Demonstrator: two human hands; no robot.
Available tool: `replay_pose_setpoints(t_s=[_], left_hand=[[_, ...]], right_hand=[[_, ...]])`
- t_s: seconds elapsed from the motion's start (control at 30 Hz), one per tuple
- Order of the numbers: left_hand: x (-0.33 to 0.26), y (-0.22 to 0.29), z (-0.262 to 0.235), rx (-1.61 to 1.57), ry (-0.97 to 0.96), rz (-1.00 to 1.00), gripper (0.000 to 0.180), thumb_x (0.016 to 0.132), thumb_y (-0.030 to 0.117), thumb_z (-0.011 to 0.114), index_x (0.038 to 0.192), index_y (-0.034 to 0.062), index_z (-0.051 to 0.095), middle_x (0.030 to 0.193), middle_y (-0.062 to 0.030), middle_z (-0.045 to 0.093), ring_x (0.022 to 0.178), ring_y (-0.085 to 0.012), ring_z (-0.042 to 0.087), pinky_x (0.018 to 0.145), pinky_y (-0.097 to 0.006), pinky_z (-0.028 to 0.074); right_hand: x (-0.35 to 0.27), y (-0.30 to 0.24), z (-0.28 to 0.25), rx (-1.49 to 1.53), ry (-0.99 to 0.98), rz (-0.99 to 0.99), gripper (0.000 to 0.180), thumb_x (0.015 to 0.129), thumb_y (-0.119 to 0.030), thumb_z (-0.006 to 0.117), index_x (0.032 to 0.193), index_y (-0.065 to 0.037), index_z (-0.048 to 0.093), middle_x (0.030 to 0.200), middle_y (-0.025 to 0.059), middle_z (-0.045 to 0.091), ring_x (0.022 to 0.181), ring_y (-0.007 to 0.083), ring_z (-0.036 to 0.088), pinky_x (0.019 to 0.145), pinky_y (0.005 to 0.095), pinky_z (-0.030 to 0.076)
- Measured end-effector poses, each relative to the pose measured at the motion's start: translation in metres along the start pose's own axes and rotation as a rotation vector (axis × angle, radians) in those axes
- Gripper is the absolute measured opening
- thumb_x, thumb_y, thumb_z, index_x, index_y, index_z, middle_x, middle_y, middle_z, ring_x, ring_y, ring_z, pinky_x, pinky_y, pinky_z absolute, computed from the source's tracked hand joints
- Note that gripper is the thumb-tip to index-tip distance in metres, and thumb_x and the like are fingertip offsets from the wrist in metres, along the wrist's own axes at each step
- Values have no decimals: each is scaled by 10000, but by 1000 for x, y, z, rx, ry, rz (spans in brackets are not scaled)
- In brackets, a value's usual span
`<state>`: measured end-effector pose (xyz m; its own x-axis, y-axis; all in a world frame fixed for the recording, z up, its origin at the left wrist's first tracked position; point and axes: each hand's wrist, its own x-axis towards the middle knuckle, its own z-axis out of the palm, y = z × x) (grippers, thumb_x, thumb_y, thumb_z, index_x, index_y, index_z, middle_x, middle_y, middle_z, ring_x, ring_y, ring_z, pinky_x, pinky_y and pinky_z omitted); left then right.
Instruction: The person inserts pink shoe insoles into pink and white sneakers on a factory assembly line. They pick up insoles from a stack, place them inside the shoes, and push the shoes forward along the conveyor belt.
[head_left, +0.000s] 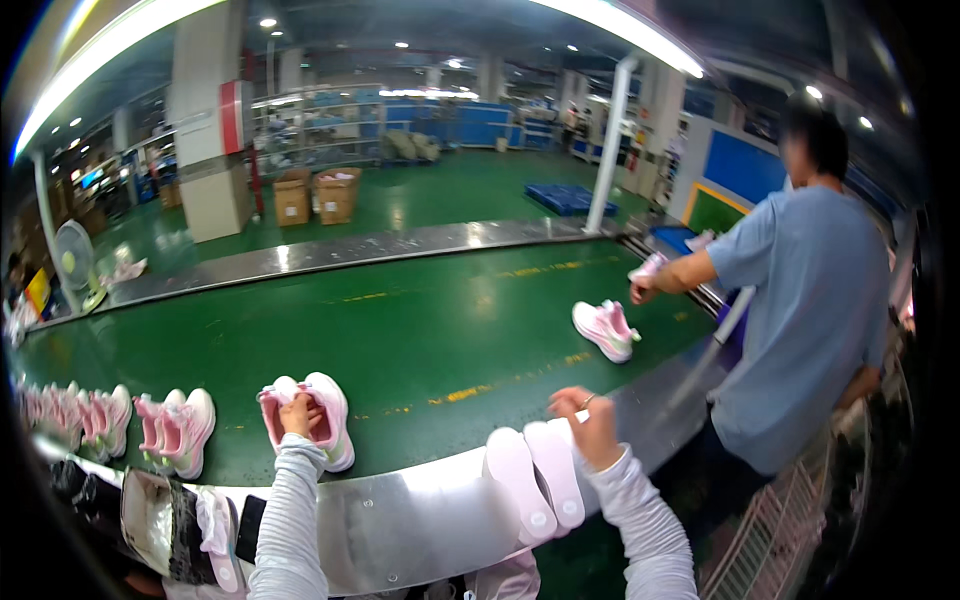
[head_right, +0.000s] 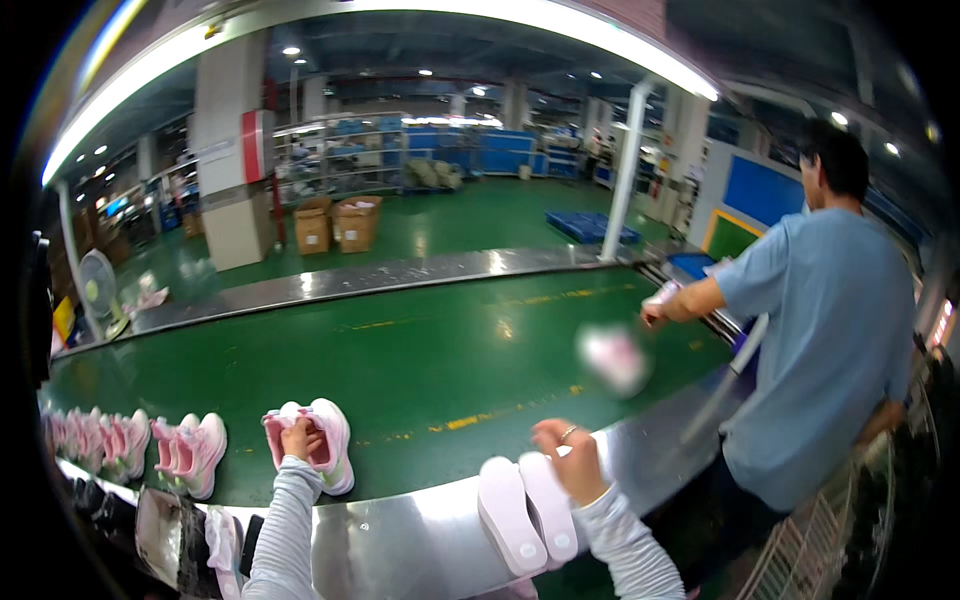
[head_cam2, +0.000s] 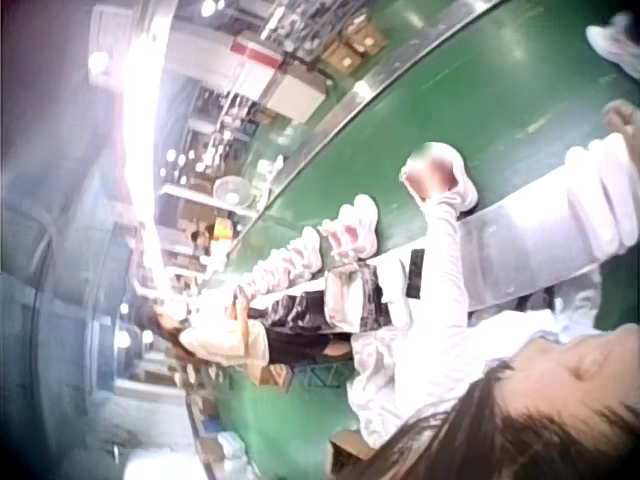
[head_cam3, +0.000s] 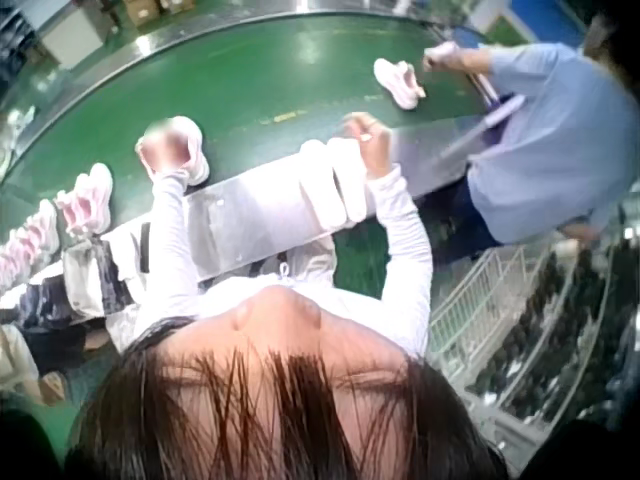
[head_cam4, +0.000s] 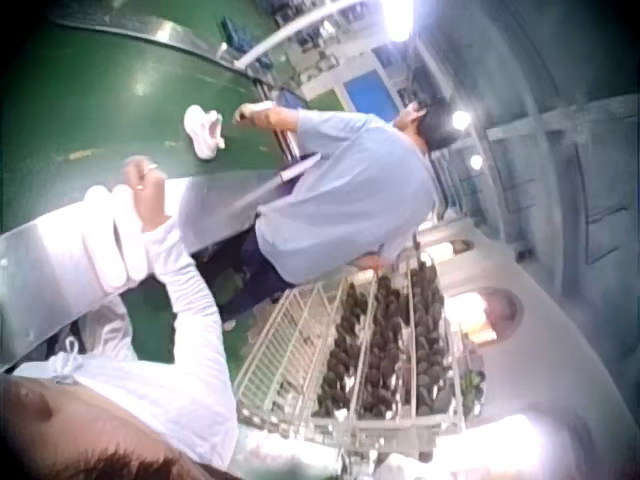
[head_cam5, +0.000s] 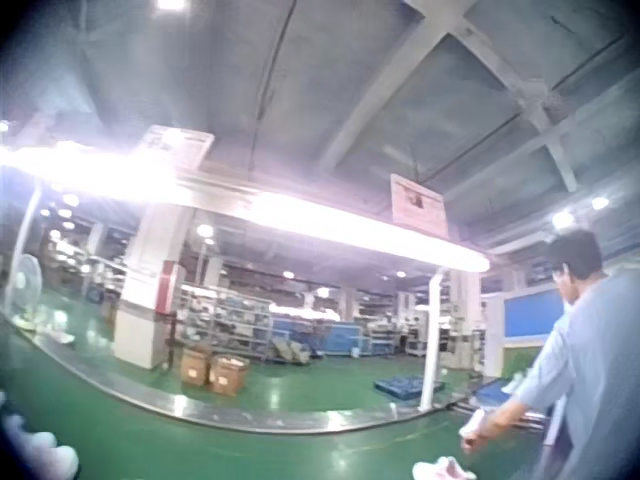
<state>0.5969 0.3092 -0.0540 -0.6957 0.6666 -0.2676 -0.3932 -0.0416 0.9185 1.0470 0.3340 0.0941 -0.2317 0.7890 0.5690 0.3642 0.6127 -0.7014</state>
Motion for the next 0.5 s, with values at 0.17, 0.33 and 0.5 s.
replay_pose_setpoints(t_s=[0.17, 0.33, 0.5], left_hand=[[6, -22, 1, 577, -180, 312, 180, 829, 157, 470, 856, -1, 553, 775, -130, 593, 631, -243, 622, 518, -335, 531], [30, -61, 3, 85, 22, 88, 186, 807, 149, 523, 872, -17, 578, 757, -140, 606, 635, -248, 620, 534, -333, 524], [7, -54, -4, 138, 104, 91, 196, 810, 147, 528, 898, -19, 583, 763, -132, 612, 652, -229, 615, 550, -315, 514]], right_hand=[[81, 132, -33, -282, 28, 28, 148, 781, -93, 487, 794, 6, 595, 638, 43, 554, 572, 112, 514, 528, 242, 412], [127, 339, -77, 296, 82, 212, 329, 722, 24, 426, 1043, 29, 499, 1034, 195, 530, 989, 302, 501, 877, 318, 375], [175, 429, -85, 754, 362, 534, 314, 751, -126, 478, 1039, -6, 513, 1005, 184, 541, 903, 315, 535, 802, 360, 408]])
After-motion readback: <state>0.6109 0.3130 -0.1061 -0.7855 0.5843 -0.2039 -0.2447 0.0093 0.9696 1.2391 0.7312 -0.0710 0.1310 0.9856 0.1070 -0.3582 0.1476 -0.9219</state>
